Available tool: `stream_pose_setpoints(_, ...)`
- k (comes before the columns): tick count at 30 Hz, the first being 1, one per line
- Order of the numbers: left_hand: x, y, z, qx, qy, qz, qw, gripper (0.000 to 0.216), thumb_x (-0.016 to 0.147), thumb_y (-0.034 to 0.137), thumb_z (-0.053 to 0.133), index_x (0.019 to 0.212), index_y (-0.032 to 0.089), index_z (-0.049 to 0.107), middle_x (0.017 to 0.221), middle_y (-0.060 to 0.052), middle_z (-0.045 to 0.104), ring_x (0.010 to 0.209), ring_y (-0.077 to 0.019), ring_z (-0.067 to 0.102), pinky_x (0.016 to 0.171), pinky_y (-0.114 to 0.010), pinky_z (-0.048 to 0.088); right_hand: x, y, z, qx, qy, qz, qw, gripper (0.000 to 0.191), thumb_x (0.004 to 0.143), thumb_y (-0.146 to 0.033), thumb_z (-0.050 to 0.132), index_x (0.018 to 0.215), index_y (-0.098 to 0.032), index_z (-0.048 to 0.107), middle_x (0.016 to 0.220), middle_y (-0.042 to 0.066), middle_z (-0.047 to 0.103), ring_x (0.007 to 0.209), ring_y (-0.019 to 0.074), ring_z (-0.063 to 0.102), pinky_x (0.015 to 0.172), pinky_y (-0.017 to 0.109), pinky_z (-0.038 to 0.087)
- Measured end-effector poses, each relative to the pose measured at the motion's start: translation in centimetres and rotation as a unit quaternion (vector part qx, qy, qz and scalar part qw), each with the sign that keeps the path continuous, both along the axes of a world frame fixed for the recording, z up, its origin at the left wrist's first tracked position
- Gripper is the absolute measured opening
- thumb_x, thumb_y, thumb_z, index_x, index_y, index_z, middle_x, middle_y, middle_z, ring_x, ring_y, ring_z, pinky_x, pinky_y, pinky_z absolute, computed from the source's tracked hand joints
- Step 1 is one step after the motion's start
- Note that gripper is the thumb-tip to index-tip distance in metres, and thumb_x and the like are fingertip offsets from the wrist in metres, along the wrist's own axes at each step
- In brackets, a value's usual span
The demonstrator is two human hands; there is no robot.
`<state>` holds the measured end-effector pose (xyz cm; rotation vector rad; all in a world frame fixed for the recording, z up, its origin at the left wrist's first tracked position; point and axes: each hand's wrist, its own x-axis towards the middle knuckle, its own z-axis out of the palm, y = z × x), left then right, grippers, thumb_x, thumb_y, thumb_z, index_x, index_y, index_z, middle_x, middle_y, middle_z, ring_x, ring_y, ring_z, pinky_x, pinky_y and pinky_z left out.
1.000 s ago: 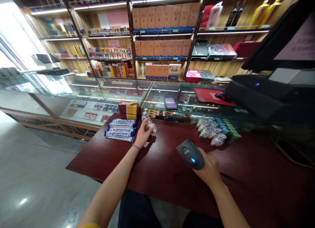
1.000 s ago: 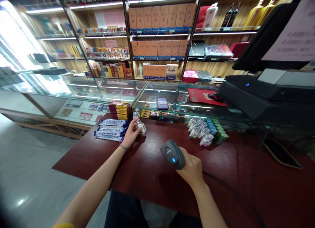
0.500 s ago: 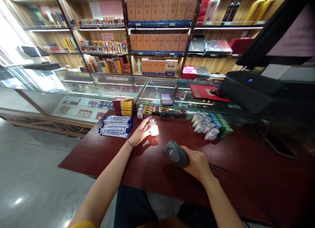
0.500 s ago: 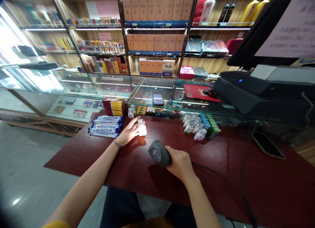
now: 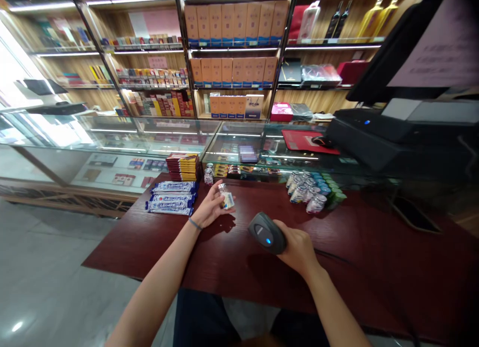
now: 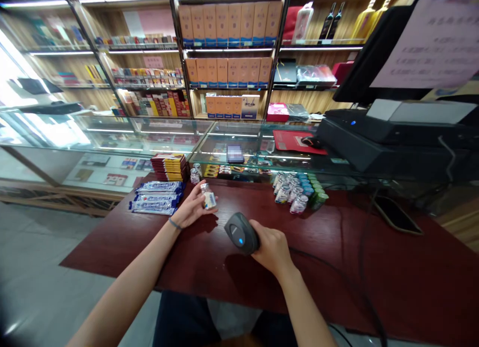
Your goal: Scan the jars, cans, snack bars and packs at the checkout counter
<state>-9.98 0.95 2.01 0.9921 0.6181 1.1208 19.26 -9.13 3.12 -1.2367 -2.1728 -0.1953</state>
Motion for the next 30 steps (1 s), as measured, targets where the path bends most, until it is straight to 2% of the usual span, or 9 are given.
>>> stream_pose_setpoints(3, 0.1, 0.2, -0.2, -0.019, -0.004, 0.012, 1.0, 0.072, 0.085, 0.038, 0.073, 0.146, 0.042, 0.034, 0.124, -0.005, 0.061, 0.119, -0.0264, 0.061, 0.092, -0.051, 0.057, 0.0, 0.0, 0.1, 0.012, 0.007, -0.002, 1.0, 0.047, 0.068, -0.017, 0.055, 0.115, -0.018, 0.06, 0.078, 0.005, 0.076, 0.065, 0.0216, 0.072, 0.059, 0.027, 0.048)
stream_pose_setpoints(6, 0.1, 0.4, -0.1, -0.028, -0.021, 0.02, 0.999, 0.065, 0.089, 0.04, 0.068, 0.145, 0.041, 0.036, 0.131, -0.006, 0.059, 0.12, -0.0233, 0.061, 0.098, -0.051, 0.054, -0.1, 0.0, 0.2, 0.012, 0.011, -0.005, 1.0, 0.044, 0.069, -0.017, 0.054, 0.113, -0.018, 0.06, 0.077, 0.004, 0.076, 0.064, 0.0212, 0.072, 0.058, 0.028, 0.046)
stream_pose_setpoints(9, 0.2, 0.4, 0.1, -0.017, -0.029, 0.025, 0.999, 0.071, 0.087, 0.037, 0.071, 0.147, 0.041, 0.033, 0.136, -0.006, 0.057, 0.121, -0.0223, 0.06, 0.1, -0.049, 0.052, 0.0, 0.1, 0.2, 0.011, 0.014, -0.014, 1.0, 0.042, 0.07, -0.017, 0.054, 0.112, -0.018, 0.06, 0.076, 0.004, 0.075, 0.063, 0.0214, 0.072, 0.057, 0.028, 0.045)
stream_pose_setpoints(12, 0.6, 0.2, 0.2, 0.003, -0.006, 0.046, 0.999, 0.076, 0.082, 0.034, 0.076, 0.147, 0.039, 0.035, 0.134, -0.006, 0.058, 0.12, -0.0237, 0.061, 0.094, -0.045, 0.056, 0.3, 0.1, 0.6, 0.01, 0.005, -0.027, 1.0, 0.04, 0.07, -0.017, 0.056, 0.11, -0.018, 0.06, 0.078, 0.004, 0.076, 0.065, 0.0217, 0.072, 0.058, 0.028, 0.045)
stream_pose_setpoints(16, 2.2, 0.1, 0.4, 0.024, 0.059, 0.092, 0.994, 0.074, 0.079, 0.036, 0.079, 0.143, 0.031, 0.042, 0.123, -0.007, 0.064, 0.106, -0.022, 0.066, 0.085, -0.039, 0.058, 1.3, -0.3, 1.6, 0.011, 0.002, -0.047, 0.999, 0.041, 0.069, -0.017, 0.057, 0.11, -0.018, 0.06, 0.08, 0.003, 0.076, 0.065, 0.0212, 0.072, 0.058, 0.027, 0.044)
stream_pose_setpoints(19, 4.1, 0.5, 0.4, 0.071, 0.108, 0.1, 0.986, 0.073, 0.076, 0.039, 0.08, 0.139, 0.025, 0.045, 0.111, -0.007, 0.069, 0.1, -0.0212, 0.068, 0.086, -0.036, 0.057, 2.8, -0.9, 2.0, 0.023, 0.01, -0.074, 0.997, 0.038, 0.072, -0.018, 0.056, 0.109, -0.019, 0.061, 0.076, 0.003, 0.076, 0.064, 0.0211, 0.072, 0.057, 0.026, 0.044)
stream_pose_setpoints(23, 7.7, 1.1, 0.4, 0.136, 0.144, 0.081, 0.977, 0.067, 0.072, 0.038, 0.082, 0.129, 0.022, 0.048, 0.103, -0.006, 0.069, 0.094, -0.0196, 0.068, 0.086, -0.037, 0.055, 5.5, -1.7, 1.4, 0.034, 0.016, -0.112, 0.993, 0.036, 0.073, -0.021, 0.056, 0.108, -0.02, 0.062, 0.074, 0.004, 0.076, 0.065, 0.0222, 0.072, 0.057, 0.026, 0.044)
stream_pose_setpoints(30, 16.5, 0.9, 0.8, 0.221, 0.172, 0.078, 0.957, 0.052, 0.076, 0.025, 0.076, 0.121, 0.022, 0.051, 0.123, -0.009, 0.059, 0.097, -0.0181, 0.065, 0.09, -0.037, 0.054, 10.9, -3.8, 0.4, 0.045, 0.022, -0.162, 0.986, 0.04, 0.073, -0.021, 0.057, 0.112, -0.02, 0.062, 0.074, 0.003, 0.075, 0.064, 0.0224, 0.071, 0.057, 0.027, 0.047)
